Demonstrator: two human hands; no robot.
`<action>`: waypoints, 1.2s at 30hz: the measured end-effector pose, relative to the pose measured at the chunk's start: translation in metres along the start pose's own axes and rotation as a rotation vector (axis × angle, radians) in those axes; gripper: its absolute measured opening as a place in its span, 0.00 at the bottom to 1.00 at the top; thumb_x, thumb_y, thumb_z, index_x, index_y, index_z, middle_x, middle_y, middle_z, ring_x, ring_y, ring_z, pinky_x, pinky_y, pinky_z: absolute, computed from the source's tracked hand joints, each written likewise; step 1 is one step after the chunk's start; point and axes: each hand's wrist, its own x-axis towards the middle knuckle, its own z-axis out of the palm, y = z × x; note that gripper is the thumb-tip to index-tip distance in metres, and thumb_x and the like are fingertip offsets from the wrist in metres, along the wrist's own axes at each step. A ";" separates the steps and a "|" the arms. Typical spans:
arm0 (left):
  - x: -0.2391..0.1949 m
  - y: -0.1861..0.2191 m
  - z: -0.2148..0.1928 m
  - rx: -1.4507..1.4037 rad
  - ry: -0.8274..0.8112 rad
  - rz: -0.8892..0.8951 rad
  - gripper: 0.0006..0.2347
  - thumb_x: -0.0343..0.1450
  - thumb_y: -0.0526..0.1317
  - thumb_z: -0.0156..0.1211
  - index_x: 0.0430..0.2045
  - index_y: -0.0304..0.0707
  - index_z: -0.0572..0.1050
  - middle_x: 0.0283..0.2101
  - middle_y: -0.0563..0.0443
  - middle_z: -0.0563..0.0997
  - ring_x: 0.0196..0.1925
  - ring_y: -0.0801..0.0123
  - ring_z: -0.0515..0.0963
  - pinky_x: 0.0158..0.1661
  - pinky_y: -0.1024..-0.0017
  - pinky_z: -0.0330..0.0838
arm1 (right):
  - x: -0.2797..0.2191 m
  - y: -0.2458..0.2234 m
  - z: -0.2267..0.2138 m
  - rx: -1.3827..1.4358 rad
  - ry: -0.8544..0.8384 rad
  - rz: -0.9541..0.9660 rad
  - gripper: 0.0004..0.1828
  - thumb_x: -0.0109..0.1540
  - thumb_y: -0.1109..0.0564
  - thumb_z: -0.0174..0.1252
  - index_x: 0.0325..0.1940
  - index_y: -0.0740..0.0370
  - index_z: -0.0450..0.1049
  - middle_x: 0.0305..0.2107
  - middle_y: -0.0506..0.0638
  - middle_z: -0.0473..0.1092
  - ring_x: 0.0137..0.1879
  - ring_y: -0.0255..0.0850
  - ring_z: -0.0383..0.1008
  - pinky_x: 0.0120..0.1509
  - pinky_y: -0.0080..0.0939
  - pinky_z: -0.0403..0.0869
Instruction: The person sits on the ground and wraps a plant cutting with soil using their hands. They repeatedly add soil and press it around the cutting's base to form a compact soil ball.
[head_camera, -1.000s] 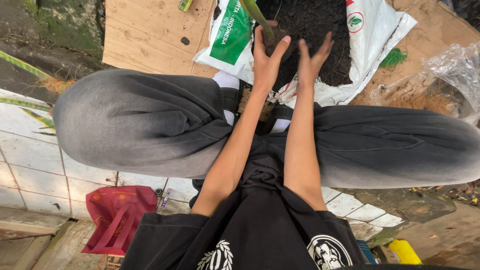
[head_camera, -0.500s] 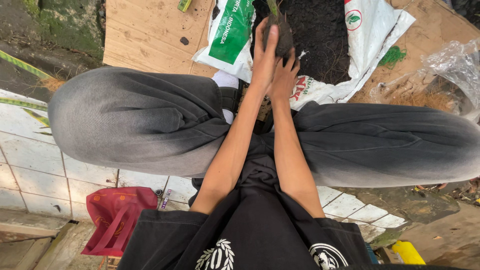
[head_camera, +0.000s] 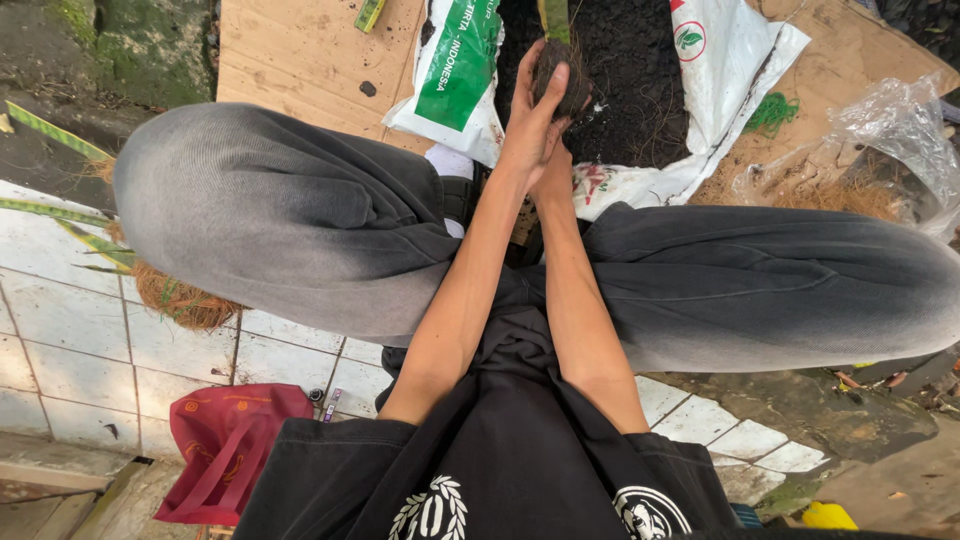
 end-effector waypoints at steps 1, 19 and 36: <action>-0.001 0.000 0.000 -0.009 -0.005 -0.009 0.33 0.74 0.48 0.64 0.72 0.43 0.53 0.63 0.41 0.69 0.60 0.57 0.78 0.57 0.55 0.79 | 0.001 0.004 0.002 0.009 0.020 -0.027 0.35 0.67 0.45 0.54 0.74 0.63 0.58 0.63 0.68 0.67 0.67 0.62 0.69 0.68 0.54 0.69; 0.001 -0.005 0.003 0.007 0.123 -0.199 0.30 0.69 0.54 0.62 0.63 0.47 0.57 0.51 0.46 0.75 0.45 0.59 0.84 0.44 0.59 0.81 | -0.033 -0.052 -0.143 0.098 0.374 -0.096 0.14 0.58 0.57 0.69 0.46 0.65 0.77 0.40 0.55 0.80 0.49 0.42 0.80 0.57 0.39 0.72; 0.018 -0.043 -0.021 -0.169 0.032 -0.151 0.29 0.79 0.57 0.53 0.62 0.26 0.66 0.53 0.42 0.73 0.53 0.62 0.74 0.54 0.62 0.71 | -0.062 -0.112 -0.128 0.221 0.202 -0.352 0.13 0.62 0.61 0.64 0.48 0.68 0.75 0.45 0.55 0.78 0.56 0.42 0.78 0.65 0.41 0.71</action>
